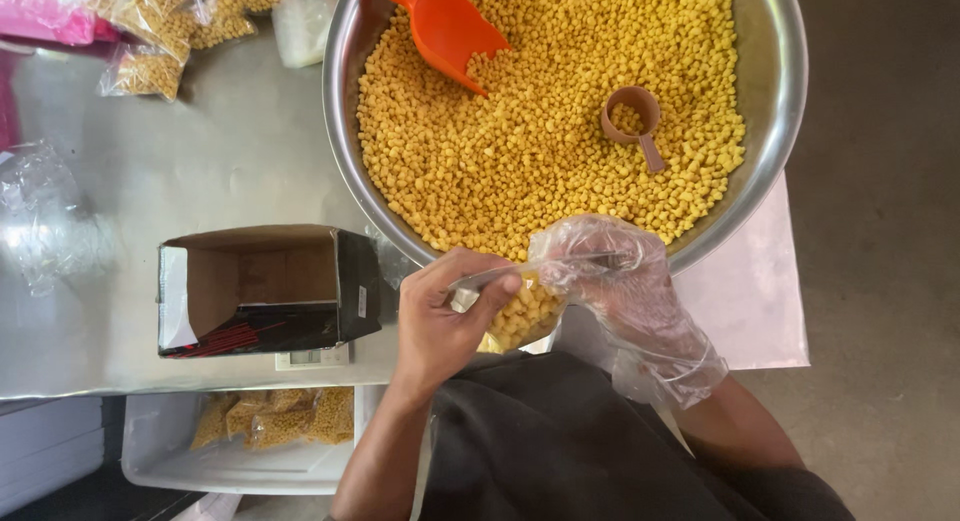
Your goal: The person scoops yellow puffed snacks from a large metal bowl into small clear plastic bags using a plastic scoop, then weighs each bag on a digital scale and places it into a white bin. The process is repeated multiple times.
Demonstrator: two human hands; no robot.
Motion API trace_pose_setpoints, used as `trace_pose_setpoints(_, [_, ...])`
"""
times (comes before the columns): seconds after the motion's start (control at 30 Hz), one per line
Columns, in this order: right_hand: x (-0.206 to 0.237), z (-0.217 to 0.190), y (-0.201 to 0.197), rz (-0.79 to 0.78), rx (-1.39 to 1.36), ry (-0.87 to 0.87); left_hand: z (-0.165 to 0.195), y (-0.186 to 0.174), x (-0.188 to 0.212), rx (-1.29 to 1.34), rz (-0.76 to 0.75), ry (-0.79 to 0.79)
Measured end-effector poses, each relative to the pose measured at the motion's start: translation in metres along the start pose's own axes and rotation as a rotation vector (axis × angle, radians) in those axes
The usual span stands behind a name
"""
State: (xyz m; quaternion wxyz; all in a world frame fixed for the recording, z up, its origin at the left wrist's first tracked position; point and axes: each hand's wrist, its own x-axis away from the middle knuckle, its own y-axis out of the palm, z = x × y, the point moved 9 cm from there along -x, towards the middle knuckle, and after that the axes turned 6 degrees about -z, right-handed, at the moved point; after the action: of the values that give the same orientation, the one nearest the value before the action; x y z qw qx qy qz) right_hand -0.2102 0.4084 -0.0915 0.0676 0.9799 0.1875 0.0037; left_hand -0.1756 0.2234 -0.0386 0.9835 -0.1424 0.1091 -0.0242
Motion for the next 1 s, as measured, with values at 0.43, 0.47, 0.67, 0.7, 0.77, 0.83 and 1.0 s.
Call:
trace_pose_setpoints(0.43, [0.008,-0.010,-0.008,0.076,-0.131,-0.029,0.000,-0.007,-0.001,0.029,-0.149,-0.009])
trace_pose_setpoints(0.47, [0.009,-0.009,-0.011,0.089,-0.085,-0.012,-0.001,-0.009,-0.001,0.052,-0.184,-0.029])
trace_pose_setpoints(0.67, [0.011,-0.005,-0.020,0.157,0.049,0.093,0.014,-0.015,0.002,0.005,-0.119,0.072])
trace_pose_setpoints(0.7, [0.011,-0.006,-0.019,0.153,0.045,0.081,0.015,-0.016,0.003,-0.020,-0.100,0.076])
trace_pose_setpoints(0.77, [0.009,-0.013,-0.015,0.113,0.097,0.020,0.019,-0.016,0.004,-0.071,-0.059,0.086])
trace_pose_setpoints(0.83, [0.008,-0.023,-0.008,0.046,0.208,-0.075,0.020,-0.016,0.005,-0.101,-0.026,0.077])
trace_pose_setpoints(1.0, [0.013,-0.020,-0.005,-0.001,0.097,-0.021,0.025,-0.014,0.006,-0.146,0.002,0.111])
